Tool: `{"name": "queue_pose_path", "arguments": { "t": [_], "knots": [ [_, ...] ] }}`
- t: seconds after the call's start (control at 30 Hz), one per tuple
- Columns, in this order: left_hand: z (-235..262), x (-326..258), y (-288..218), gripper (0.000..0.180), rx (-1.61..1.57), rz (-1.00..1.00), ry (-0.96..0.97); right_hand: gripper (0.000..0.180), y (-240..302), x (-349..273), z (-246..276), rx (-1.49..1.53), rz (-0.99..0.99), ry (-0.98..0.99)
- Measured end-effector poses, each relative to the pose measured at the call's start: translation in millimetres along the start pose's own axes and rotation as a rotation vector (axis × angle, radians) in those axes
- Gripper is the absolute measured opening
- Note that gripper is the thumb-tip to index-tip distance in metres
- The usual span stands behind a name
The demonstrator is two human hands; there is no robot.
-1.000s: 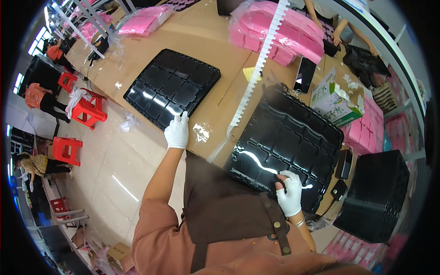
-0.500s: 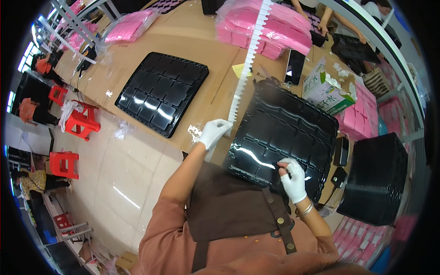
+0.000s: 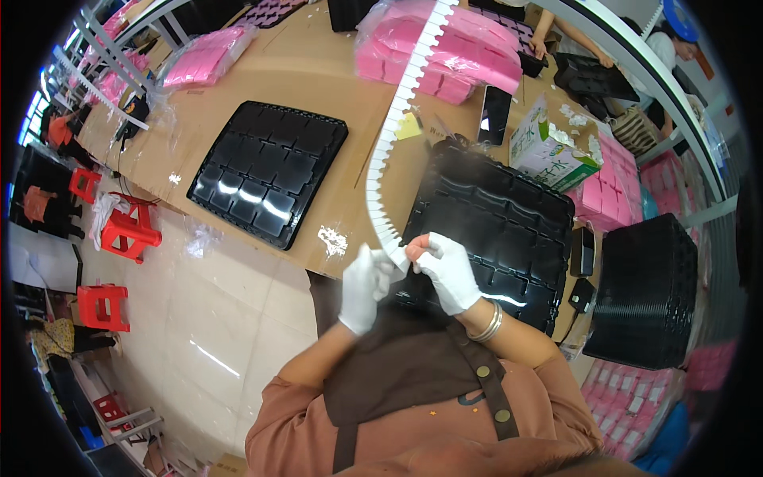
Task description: Assembling plastic trays by placing pink foam inserts into black tray slots and organizing them for packaging.
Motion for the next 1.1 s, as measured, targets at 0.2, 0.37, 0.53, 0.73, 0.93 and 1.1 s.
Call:
{"name": "queue_pose_path", "arguments": {
  "t": [0.2,0.37,0.53,0.73,0.93,1.1],
  "knots": [
    [-12,32,-22,0.023,-0.160,0.084,0.079,0.018,-7,-7,14,-0.103,0.000,0.016],
    [-18,40,-11,0.019,-0.094,0.001,0.013,0.016,-3,-3,20,-0.313,0.086,-0.015],
    [-24,44,-15,0.021,-0.517,0.436,0.259,0.014,-3,-1,24,-0.182,0.032,0.025],
    [-27,50,-17,0.019,-0.214,0.299,0.268,0.014,-11,-4,32,-0.045,-0.044,0.082],
    [-19,53,-16,0.026,-0.299,0.102,-0.020,0.008,5,-3,24,-0.394,0.433,-0.030],
    [17,51,-7,0.031,-0.281,-0.052,-0.085,0.006,8,112,90,-0.992,0.634,-0.170]
  ]
}}
Point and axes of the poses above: each hand's wrist, its own x-axis towards the middle knuckle, its own z-axis out of the back of the hand, y = z × x, the point moved 3 cm from there along x, towards the middle knuckle, and after that the axes turned 14 degrees about z, right-handed, at the moved point
